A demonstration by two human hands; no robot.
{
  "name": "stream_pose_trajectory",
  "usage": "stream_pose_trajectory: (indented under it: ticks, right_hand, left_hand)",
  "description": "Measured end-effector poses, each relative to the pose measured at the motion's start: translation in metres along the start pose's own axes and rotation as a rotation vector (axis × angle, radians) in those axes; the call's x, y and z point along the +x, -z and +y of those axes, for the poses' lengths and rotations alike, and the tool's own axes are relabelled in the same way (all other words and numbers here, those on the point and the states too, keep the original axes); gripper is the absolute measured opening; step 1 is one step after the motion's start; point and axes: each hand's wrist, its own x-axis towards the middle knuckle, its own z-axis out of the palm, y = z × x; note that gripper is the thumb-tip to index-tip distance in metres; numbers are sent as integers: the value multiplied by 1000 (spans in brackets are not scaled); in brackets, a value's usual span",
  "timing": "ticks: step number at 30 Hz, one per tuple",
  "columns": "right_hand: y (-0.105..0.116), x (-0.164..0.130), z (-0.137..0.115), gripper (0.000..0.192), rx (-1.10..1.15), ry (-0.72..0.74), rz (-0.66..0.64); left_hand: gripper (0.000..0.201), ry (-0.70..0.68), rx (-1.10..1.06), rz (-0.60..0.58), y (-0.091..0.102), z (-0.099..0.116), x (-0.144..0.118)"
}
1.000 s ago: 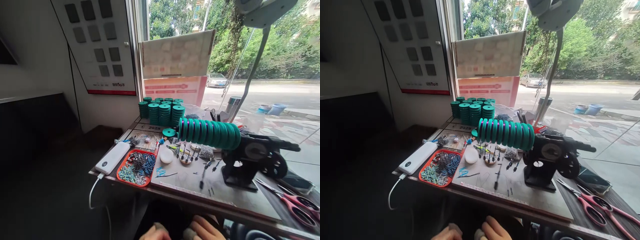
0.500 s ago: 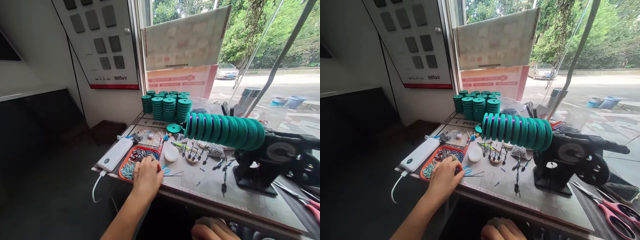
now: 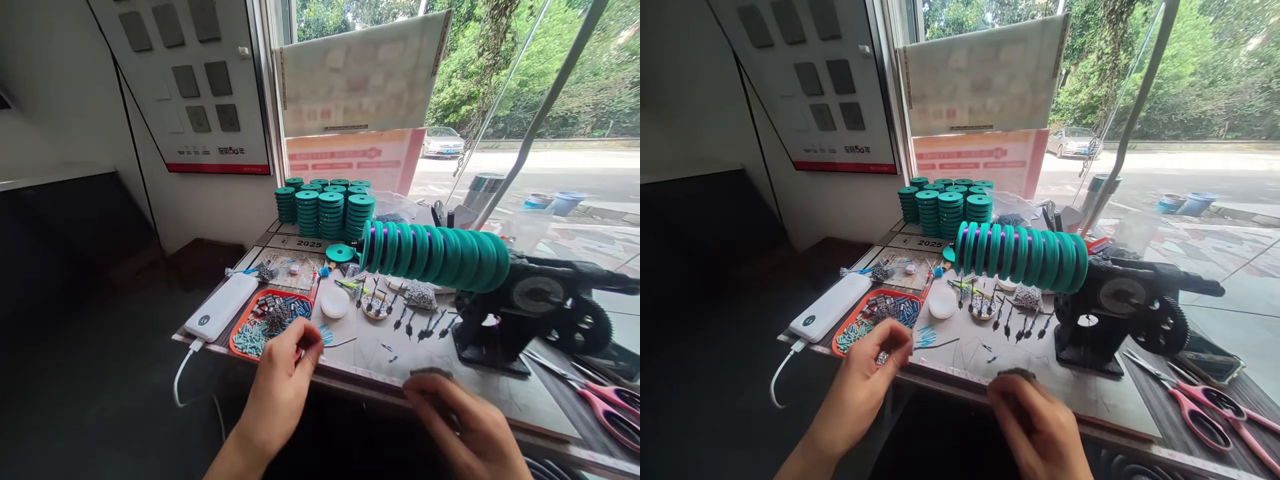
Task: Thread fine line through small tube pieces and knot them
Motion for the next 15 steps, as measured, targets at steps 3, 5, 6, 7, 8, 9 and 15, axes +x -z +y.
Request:
stream_pose_trajectory:
  ticks: [3,5,6,7,8,9,15]
  right_hand:
    - [-1,2,-3,26,13,-19,-35]
    - [-5,0,-4,24,38,-3,-91]
    - [-8,-2,-5,24,48,11,-120]
    - [-10,-3,-5,23,52,27,-146]
    - [-12,-5,-5,22,48,46,-166]
    - [-14,-6,-5,20,38,70,-184]
    - [-22,-17,-11,22,-152,310,-270]
  left_hand:
    - [17,169,-501,-37,-16,-13,-29]
    - [19,246,-663,-58,-31,-27,-44]
    - [17,248,-717,-33,-37,-34,-51]
    - [14,258,-744,-31,-42,-39,-56]
    - [12,273,-755,-29,-46,-44,-60]
    - [11,283,-758,-21,-49,-47,-62]
    - [10,219,-608,-8,-50,-51,-69]
